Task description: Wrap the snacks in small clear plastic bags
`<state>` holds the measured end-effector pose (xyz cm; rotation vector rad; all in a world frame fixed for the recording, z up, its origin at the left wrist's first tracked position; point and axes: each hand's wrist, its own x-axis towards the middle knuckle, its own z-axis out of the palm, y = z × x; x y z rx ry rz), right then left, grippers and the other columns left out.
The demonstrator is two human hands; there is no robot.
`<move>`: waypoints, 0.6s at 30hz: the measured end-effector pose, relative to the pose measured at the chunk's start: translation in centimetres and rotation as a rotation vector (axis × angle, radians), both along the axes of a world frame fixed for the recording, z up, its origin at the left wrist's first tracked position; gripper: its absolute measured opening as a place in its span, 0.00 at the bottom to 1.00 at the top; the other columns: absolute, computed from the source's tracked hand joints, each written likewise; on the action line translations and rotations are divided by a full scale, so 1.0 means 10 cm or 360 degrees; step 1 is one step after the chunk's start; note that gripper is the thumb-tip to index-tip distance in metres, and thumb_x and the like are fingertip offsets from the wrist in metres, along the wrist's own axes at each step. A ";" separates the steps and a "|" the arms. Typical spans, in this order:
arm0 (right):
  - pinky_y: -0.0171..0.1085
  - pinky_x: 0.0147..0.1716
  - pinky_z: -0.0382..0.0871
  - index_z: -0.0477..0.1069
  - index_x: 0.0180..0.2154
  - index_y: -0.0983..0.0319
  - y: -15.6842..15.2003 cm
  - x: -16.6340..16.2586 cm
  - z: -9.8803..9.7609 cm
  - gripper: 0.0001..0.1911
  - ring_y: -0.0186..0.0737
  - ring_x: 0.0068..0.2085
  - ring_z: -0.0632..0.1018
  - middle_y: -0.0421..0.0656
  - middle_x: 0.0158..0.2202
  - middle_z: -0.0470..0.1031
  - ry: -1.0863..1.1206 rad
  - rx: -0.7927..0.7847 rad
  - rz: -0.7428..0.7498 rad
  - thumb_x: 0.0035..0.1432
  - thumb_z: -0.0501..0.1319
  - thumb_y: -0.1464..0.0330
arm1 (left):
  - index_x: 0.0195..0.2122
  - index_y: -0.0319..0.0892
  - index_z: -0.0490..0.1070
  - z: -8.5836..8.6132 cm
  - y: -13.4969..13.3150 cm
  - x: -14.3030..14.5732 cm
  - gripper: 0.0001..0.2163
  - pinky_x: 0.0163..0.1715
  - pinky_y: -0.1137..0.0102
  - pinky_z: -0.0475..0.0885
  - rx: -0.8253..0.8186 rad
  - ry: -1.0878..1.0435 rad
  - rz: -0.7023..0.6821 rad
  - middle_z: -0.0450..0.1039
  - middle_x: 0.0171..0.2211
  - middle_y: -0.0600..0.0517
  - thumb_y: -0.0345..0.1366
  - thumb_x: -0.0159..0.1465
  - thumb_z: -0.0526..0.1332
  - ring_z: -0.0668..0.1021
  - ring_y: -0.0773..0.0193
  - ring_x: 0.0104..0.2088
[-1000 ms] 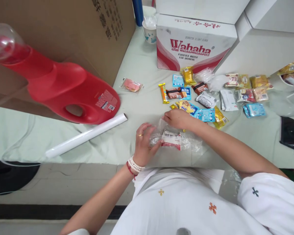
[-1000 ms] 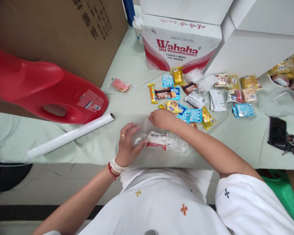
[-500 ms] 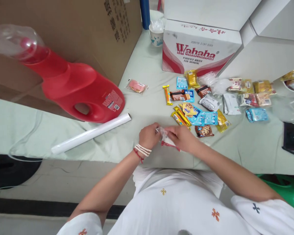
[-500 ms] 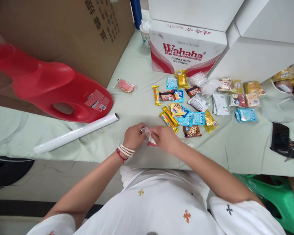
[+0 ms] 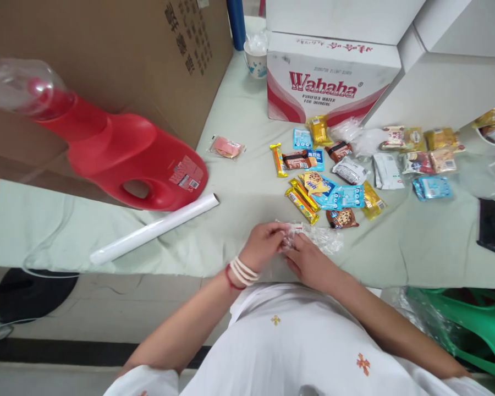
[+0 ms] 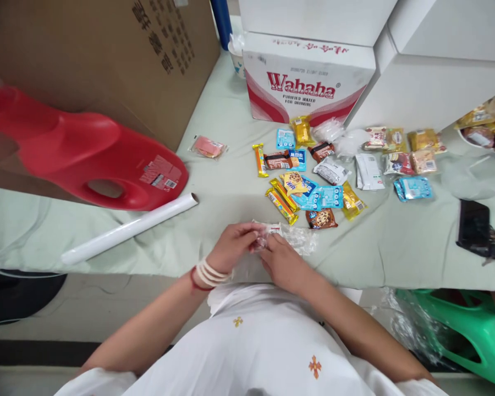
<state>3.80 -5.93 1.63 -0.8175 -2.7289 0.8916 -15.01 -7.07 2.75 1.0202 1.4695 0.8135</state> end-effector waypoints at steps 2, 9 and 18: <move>0.46 0.50 0.73 0.77 0.45 0.60 0.03 0.12 0.01 0.10 0.48 0.49 0.74 0.50 0.46 0.75 0.0237 -0.0155 -0.0066 0.69 0.57 0.72 | 0.47 0.41 0.81 -0.10 -0.04 0.20 0.16 0.41 0.63 0.78 0.0287 0.0598 -0.0168 0.82 0.41 0.44 0.28 0.63 0.56 0.82 0.57 0.40; 0.58 0.54 0.68 0.73 0.54 0.61 0.15 0.62 -0.14 0.22 0.60 0.54 0.69 0.56 0.52 0.69 0.0027 0.0408 -0.1302 0.63 0.65 0.58 | 0.53 0.48 0.78 -0.21 -0.15 0.40 0.13 0.43 0.63 0.75 0.0654 0.1533 -0.0324 0.80 0.48 0.46 0.34 0.71 0.57 0.78 0.55 0.47; 0.41 0.39 0.72 0.69 0.39 0.57 0.06 0.19 0.01 0.08 0.44 0.38 0.76 0.45 0.36 0.75 0.0397 -0.0084 -0.0883 0.69 0.52 0.68 | 0.46 0.39 0.72 -0.29 -0.06 0.34 0.19 0.47 0.56 0.72 0.0479 0.1846 -0.0199 0.76 0.45 0.40 0.49 0.63 0.66 0.77 0.46 0.48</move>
